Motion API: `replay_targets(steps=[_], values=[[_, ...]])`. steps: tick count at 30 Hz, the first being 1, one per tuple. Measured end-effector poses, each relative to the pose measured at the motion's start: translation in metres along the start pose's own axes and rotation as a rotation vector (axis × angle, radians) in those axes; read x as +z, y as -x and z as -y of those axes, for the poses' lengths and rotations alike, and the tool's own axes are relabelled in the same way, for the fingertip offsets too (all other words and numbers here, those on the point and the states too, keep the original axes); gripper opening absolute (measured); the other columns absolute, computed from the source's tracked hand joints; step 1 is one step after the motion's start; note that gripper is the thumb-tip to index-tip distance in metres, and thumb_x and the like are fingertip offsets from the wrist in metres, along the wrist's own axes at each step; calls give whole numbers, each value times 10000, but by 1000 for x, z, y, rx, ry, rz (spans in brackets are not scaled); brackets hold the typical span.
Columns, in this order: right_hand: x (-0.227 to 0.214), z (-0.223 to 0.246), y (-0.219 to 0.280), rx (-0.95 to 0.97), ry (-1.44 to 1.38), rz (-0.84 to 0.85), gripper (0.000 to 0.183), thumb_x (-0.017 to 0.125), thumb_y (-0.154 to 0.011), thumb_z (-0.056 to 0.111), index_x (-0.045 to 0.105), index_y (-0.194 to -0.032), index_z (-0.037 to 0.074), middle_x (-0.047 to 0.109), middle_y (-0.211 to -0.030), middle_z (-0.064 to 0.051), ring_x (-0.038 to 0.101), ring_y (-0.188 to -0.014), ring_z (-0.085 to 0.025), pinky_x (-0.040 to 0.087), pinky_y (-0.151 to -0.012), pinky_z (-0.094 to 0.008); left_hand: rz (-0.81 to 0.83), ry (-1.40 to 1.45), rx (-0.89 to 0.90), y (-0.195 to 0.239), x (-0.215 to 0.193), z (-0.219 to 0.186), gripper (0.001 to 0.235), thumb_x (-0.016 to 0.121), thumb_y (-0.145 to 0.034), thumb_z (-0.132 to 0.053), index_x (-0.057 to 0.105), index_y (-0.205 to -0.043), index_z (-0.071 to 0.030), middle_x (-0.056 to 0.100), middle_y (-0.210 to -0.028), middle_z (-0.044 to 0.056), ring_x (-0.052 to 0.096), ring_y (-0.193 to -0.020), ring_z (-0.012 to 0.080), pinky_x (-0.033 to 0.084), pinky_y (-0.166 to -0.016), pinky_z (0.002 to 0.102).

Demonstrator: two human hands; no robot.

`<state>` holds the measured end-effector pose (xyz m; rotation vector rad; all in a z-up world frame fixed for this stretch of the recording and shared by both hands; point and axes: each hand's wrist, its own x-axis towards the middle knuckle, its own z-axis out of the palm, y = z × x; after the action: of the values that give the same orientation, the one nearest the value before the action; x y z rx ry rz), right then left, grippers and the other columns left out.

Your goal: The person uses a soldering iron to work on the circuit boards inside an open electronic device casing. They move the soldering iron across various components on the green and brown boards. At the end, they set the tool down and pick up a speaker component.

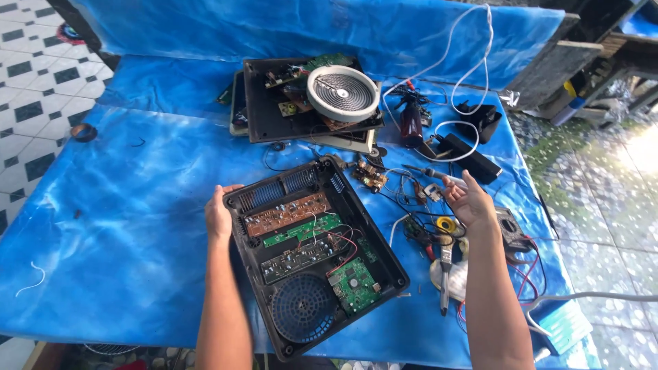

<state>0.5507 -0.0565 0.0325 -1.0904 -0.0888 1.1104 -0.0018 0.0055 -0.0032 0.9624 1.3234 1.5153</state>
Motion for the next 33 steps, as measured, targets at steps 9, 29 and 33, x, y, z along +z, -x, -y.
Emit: replay_targets(steps=[9, 29, 33], values=[[-53, -2, -51, -1156, 1465, -131, 329, 816, -841, 174, 809, -1169, 157, 693, -1138, -103, 694, -1007, -294, 616, -790, -297, 56, -240, 96, -13, -1, 13, 518, 363, -1090, -429, 812, -1038, -176, 738, -903, 103, 674, -859, 224, 533, -869, 319], [-150, 62, -123, -932, 1542, -636, 247, 754, -911, 407, 762, -876, 163, 742, -814, -120, 730, -868, -412, 595, -794, -519, 32, -115, 21, -5, -10, 8, 478, 415, -1093, -414, 790, -1072, -119, 733, -936, 135, 689, -830, 198, 568, -818, 285], [-151, 62, -128, -739, 1600, -635, 227, 780, -860, 443, 810, -974, 249, 773, -840, -31, 752, -880, -363, 622, -804, -496, 14, -48, 4, -11, -11, 13, 476, 434, -1095, -418, 782, -1062, -95, 725, -915, 145, 677, -796, 211, 570, -810, 301]])
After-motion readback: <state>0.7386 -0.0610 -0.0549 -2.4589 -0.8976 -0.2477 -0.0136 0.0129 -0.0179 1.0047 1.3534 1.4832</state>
